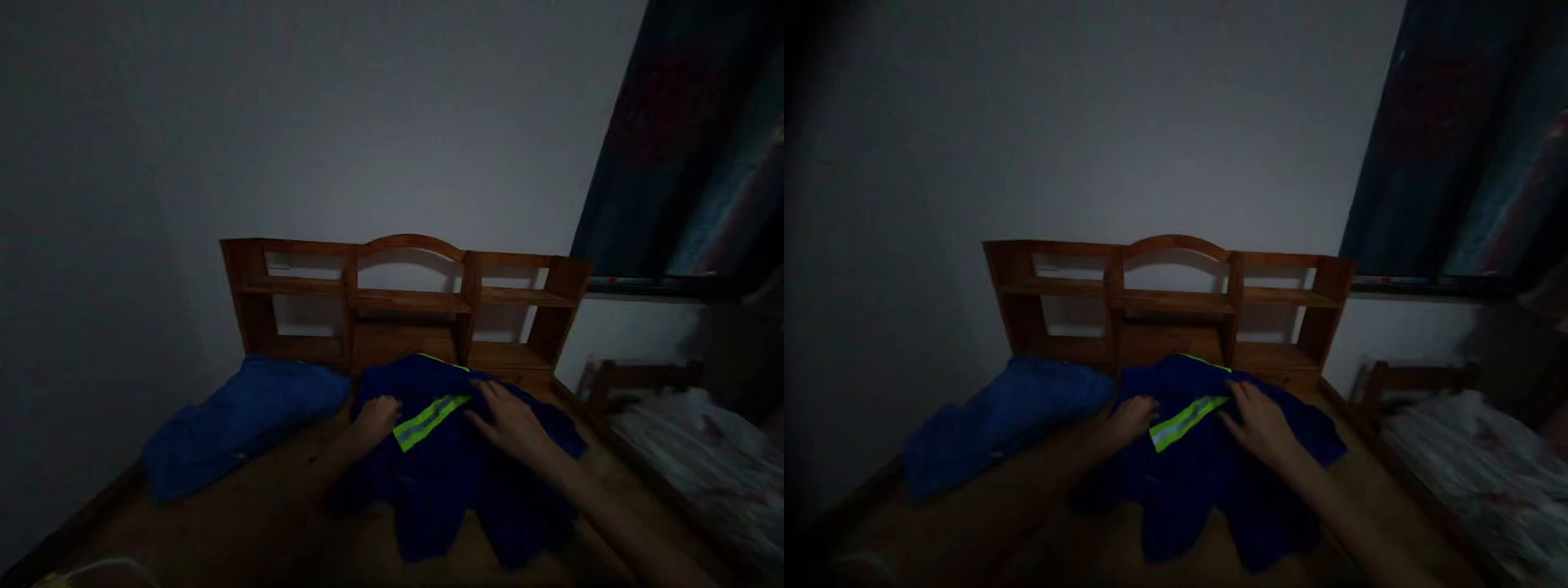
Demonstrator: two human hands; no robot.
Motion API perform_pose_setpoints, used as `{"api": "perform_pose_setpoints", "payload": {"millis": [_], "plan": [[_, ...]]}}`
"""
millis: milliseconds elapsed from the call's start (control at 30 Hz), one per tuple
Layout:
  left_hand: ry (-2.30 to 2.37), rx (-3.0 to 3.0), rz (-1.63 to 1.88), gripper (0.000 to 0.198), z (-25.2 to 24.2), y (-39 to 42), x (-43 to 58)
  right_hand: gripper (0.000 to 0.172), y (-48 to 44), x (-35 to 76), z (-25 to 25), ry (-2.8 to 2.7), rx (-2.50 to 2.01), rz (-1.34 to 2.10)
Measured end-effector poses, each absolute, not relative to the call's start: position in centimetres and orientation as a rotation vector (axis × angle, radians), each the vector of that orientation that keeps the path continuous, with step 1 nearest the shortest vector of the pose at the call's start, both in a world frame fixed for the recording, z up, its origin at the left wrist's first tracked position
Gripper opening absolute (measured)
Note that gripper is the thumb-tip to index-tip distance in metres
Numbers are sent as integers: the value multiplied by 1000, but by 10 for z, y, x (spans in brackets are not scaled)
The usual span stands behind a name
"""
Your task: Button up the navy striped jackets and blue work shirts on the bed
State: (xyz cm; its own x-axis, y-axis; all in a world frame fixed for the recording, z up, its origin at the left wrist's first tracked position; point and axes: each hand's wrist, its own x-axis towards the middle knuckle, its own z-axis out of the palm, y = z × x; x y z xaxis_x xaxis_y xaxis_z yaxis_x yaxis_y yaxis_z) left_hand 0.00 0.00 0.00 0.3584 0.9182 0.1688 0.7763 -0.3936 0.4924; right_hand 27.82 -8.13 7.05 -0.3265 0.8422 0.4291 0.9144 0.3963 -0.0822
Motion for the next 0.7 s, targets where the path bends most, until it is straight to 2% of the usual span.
{"api": "perform_pose_setpoints", "payload": {"millis": [167,233,300,400,533,700], "plan": [[1456,2088,931,31,35,13,6,89,-128,208,22,-2388,-1405,-103],[1207,1799,1081,42,56,5,12,92,-130,195,10,-2310,-1430,-80],[932,1586,1097,50,80,-11,22,87,-121,193,7,-2183,-1448,-43],[794,1662,1109,46,118,-35,34,75,-101,210,24,-1978,-1374,86],[878,2216,1111,39,157,-48,30,39,-85,262,76,-1626,-1244,205],[1284,2753,866,40,151,-31,11,32,-99,341,131,-1380,-1281,171]]}}
